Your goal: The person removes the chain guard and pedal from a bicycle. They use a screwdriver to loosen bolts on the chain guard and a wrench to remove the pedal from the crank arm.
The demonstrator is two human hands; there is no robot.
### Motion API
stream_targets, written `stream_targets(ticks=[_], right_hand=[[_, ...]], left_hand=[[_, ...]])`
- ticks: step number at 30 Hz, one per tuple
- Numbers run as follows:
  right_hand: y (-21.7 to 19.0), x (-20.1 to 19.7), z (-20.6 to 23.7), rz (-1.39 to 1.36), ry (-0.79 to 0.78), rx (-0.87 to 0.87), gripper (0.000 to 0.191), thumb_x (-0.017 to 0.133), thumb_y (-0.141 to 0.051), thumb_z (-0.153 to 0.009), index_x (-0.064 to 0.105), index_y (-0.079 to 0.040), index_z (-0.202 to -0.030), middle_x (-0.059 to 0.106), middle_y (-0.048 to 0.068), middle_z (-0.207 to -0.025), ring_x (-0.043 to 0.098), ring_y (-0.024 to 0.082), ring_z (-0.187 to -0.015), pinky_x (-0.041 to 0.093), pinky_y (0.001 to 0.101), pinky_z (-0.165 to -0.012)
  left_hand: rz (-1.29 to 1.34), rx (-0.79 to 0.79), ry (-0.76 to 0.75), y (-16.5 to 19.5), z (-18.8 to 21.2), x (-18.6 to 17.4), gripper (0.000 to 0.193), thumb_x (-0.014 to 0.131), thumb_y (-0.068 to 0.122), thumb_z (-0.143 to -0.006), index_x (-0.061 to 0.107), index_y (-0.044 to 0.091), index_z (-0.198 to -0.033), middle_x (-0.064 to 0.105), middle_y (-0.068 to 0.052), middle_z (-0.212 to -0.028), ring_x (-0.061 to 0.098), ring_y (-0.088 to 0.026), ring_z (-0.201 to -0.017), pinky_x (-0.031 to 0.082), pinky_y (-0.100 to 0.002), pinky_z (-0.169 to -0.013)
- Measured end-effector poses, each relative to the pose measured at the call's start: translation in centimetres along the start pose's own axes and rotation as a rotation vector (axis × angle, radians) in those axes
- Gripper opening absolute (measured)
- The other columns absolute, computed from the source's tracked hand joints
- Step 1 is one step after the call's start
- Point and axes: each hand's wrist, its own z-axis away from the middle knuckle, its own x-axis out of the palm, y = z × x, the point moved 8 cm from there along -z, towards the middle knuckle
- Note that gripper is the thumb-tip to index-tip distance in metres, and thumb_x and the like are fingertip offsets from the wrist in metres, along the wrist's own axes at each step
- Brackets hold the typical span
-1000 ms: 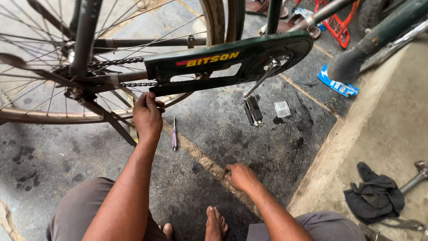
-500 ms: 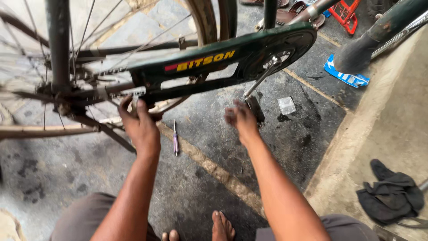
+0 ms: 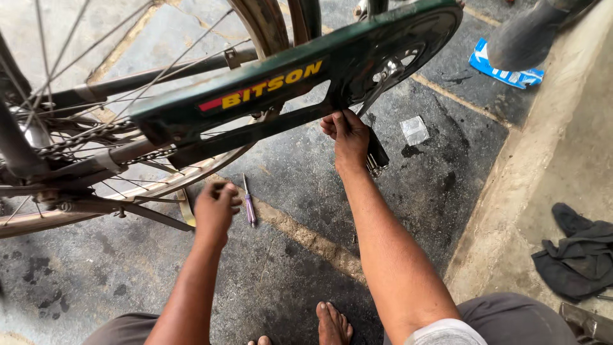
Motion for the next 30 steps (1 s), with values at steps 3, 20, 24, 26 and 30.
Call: stream_targets(ticks=[3,20,24,26,30], right_hand=[[0.0,0.5,-0.4,-0.013,-0.035,-0.063,0.027,0.064,-0.024,-0.107,0.071,-0.001,-0.094,0.073,0.004,-0.086,0.07,0.013,-0.08,0.058,0.0291,-0.073],[-0.3,-13.0,-1.4,1.178,-0.125,0.023,0.063,0.07,-0.029,-0.1,0.042,-0.016,-0.155,0.071,0.014,-0.12,0.073,0.029,-0.1,0.059,0.0441,-0.086],[-4.3,-16.4,-0.9,1.155,-0.224,-0.059,0.042,0.077,-0.028,-0.098,0.065,-0.015,-0.137,0.075,0.011,-0.114,0.072,0.023,-0.098,0.056,0.0376,-0.086],[-4.7,-18.8,-0.2,1.067,-0.202,0.152,0.037,0.073,-0.028,-0.098,0.067,-0.016,-0.132,0.072,0.008,-0.113,0.071,0.019,-0.092,0.057,0.0355,-0.071],[-6.8,-20.1,0.5,0.851,-0.129,0.169,0.027,0.07,-0.023,-0.102,0.072,-0.01,-0.125,0.076,0.007,-0.095,0.07,0.017,-0.076,0.05,0.0373,-0.057]], left_hand=[[-0.572,0.099,0.025,-2.3,0.1,1.0,0.026,0.068,0.025,-0.095,0.07,0.005,-0.112,0.075,-0.02,-0.099,0.072,-0.035,-0.086,0.057,-0.044,-0.075],[-0.873,-0.264,-0.269,-12.6,5.4,14.6,0.049,0.053,0.046,-0.104,0.07,0.0,-0.097,0.077,-0.019,-0.083,0.079,-0.033,-0.074,0.063,-0.045,-0.076],[-0.93,0.117,-0.238,-12.3,8.3,19.6,0.036,0.068,0.036,-0.095,0.069,0.0,-0.099,0.074,-0.024,-0.092,0.072,-0.039,-0.087,0.057,-0.05,-0.082],[-0.937,0.166,-0.22,-12.5,9.4,20.7,0.036,0.07,0.034,-0.091,0.069,-0.001,-0.1,0.074,-0.025,-0.093,0.071,-0.041,-0.09,0.057,-0.051,-0.083],[-0.885,0.152,-0.195,-11.2,10.7,21.6,0.037,0.072,0.035,-0.09,0.07,0.001,-0.104,0.075,-0.022,-0.096,0.073,-0.036,-0.089,0.057,-0.048,-0.083]])
